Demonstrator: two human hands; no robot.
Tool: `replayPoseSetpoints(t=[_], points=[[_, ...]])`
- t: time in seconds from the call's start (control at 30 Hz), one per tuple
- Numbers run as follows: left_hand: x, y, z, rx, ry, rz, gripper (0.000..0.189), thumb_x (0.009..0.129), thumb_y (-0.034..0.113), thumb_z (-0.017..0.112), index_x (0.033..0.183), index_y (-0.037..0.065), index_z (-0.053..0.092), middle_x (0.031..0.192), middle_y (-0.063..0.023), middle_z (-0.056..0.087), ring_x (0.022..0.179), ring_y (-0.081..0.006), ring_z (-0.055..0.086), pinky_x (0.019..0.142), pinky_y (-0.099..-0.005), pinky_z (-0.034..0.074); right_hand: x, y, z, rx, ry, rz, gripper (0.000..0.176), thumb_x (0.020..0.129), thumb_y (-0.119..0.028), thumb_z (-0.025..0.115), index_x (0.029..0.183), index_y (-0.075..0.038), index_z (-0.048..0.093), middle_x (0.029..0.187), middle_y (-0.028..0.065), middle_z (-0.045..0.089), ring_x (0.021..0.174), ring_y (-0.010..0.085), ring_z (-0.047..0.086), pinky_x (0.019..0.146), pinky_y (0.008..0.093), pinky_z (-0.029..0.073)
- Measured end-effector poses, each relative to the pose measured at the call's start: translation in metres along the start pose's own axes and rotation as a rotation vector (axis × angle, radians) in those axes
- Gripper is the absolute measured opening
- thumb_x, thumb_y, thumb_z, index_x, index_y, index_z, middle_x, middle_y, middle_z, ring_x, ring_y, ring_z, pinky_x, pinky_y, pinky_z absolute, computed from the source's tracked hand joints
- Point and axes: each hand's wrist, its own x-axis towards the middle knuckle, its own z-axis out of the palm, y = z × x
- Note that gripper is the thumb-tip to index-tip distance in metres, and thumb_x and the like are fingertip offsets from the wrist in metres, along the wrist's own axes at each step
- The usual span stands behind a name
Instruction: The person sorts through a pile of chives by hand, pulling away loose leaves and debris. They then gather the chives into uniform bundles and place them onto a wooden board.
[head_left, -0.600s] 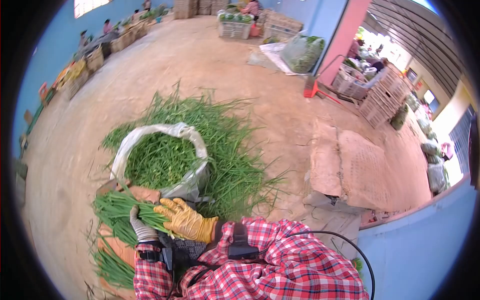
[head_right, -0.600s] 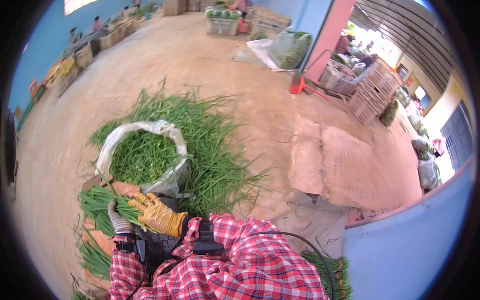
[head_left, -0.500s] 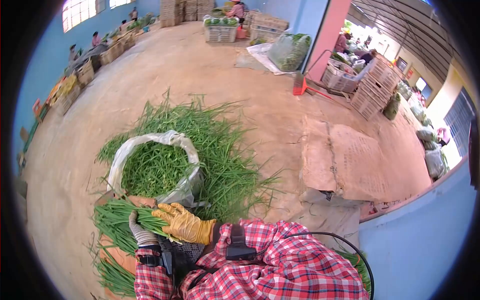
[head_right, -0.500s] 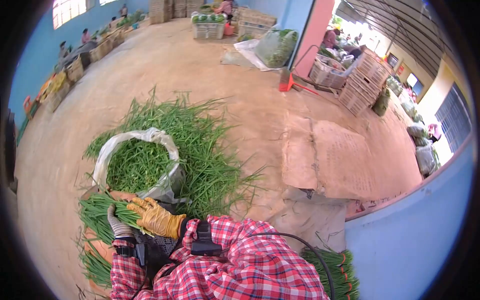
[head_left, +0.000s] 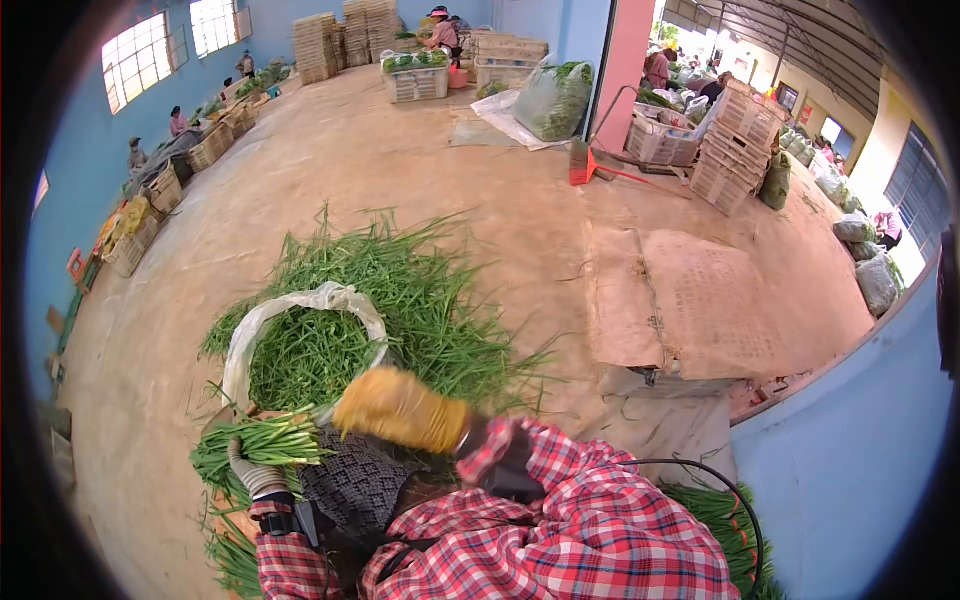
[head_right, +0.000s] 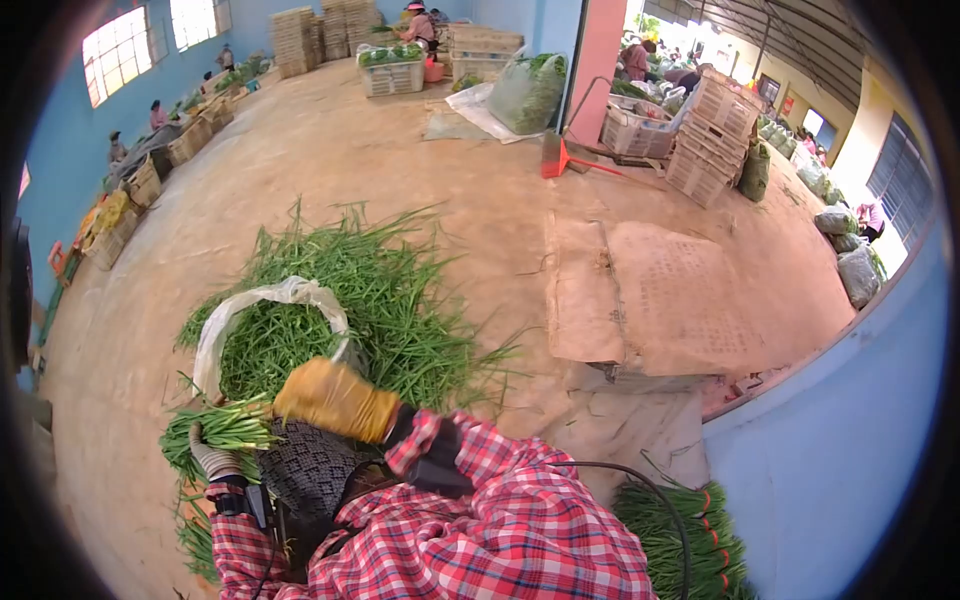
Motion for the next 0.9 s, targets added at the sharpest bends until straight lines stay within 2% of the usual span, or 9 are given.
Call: replayPoseSetpoints(t=[0.13,0.3,0.33,0.43,0.53,0.63,0.77,0.83,0.9], points=[[-0.013,0.019,0.022,0.056,-0.020,0.126,0.042,0.088,0.032,0.057,0.111,-0.003,0.059,0.111,-0.0172,0.064,0.098,-0.0315,0.061,0.092,-0.0443,0.050,-0.007,0.043,-0.035,-1.372,0.161,0.423,0.076,0.078,-0.033,0.067,0.142,-0.006,0.036,0.134,0.0246,0.046,0.120,0.0396,0.046,0.095,0.0449,0.041],[-0.035,0.005,0.064,0.081,-0.243,0.173,0.043,0.089,0.031,0.056,0.111,-0.005,0.057,0.107,-0.0208,0.064,0.097,-0.0360,0.062,0.093,-0.0462,0.050,-0.015,0.106,0.042,-0.235,0.035,0.178,0.095,0.082,-0.041,0.072,0.148,0.003,0.019,0.148,0.0282,0.029,0.138,0.0358,0.031,0.114,0.0383,0.026],[-0.037,0.003,0.070,0.105,-0.264,0.171,0.043,0.089,0.031,0.056,0.112,-0.005,0.057,0.107,-0.0210,0.064,0.097,-0.0362,0.062,0.092,-0.0462,0.050,-0.006,0.084,0.051,0.092,-0.105,0.427,0.096,0.082,-0.037,0.073,0.149,0.002,0.017,0.150,0.0275,0.028,0.137,0.0340,0.034,0.112,0.0393,0.029],[-0.034,0.005,0.063,0.145,-0.324,0.158,0.048,0.087,0.035,0.057,0.114,-0.005,0.057,0.111,-0.0217,0.063,0.104,-0.0361,0.060,0.098,-0.0498,0.046,0.009,0.075,0.073,0.594,-0.205,0.575,0.082,0.085,-0.027,0.069,0.148,-0.001,0.023,0.099,0.0123,0.063,0.077,0.0181,0.061,0.066,0.0291,0.050],[-0.050,0.000,0.077,0.154,-0.215,0.175,0.046,0.088,0.033,0.059,0.114,-0.004,0.058,0.111,-0.0195,0.064,0.104,-0.0341,0.061,0.097,-0.0477,0.047,0.013,0.099,0.094,0.950,-0.128,0.636,0.060,0.091,-0.023,0.061,0.142,-0.001,0.038,0.072,0.0009,0.054,0.058,0.0088,0.048,0.052,0.0249,0.040],[-0.038,0.012,0.060,0.071,0.083,0.334,0.042,0.089,0.029,0.058,0.115,-0.003,0.059,0.111,-0.0182,0.064,0.105,-0.0317,0.061,0.097,-0.0459,0.048,0.016,0.125,0.098,0.861,-0.133,0.489,0.042,0.094,-0.018,0.053,0.133,0.000,0.050,0.067,0.0001,0.052,0.057,0.0076,0.047,0.052,0.0253,0.040],[-0.054,0.040,0.043,0.119,-0.051,0.350,0.040,0.089,0.028,0.059,0.114,-0.003,0.061,0.111,-0.0171,0.065,0.103,-0.0298,0.061,0.099,-0.0451,0.046,0.020,0.150,0.065,0.161,0.036,0.092,0.038,0.089,-0.020,0.058,0.123,-0.001,0.057,0.077,0.0079,0.066,0.070,0.0195,0.063,0.066,0.0322,0.050],[-0.061,0.052,0.037,0.131,-0.157,0.302,0.034,0.088,0.028,0.061,0.107,0.001,0.063,0.104,-0.0131,0.067,0.094,-0.0285,0.064,0.088,-0.0442,0.052,0.025,0.121,0.022,-0.015,-0.230,0.511,0.048,0.087,-0.021,0.061,0.131,-0.004,0.052,0.102,0.0159,0.067,0.098,0.0275,0.064,0.087,0.0354,0.049],[-0.078,0.063,0.029,0.156,-0.125,0.332,0.032,0.088,0.027,0.061,0.108,0.001,0.061,0.102,-0.0110,0.066,0.091,-0.0267,0.064,0.087,-0.0429,0.052,0.006,0.175,0.047,-0.186,0.055,0.050,0.059,0.083,-0.025,0.063,0.137,-0.008,0.046,0.126,0.0235,0.056,0.116,0.0385,0.052,0.101,0.0397,0.040]])
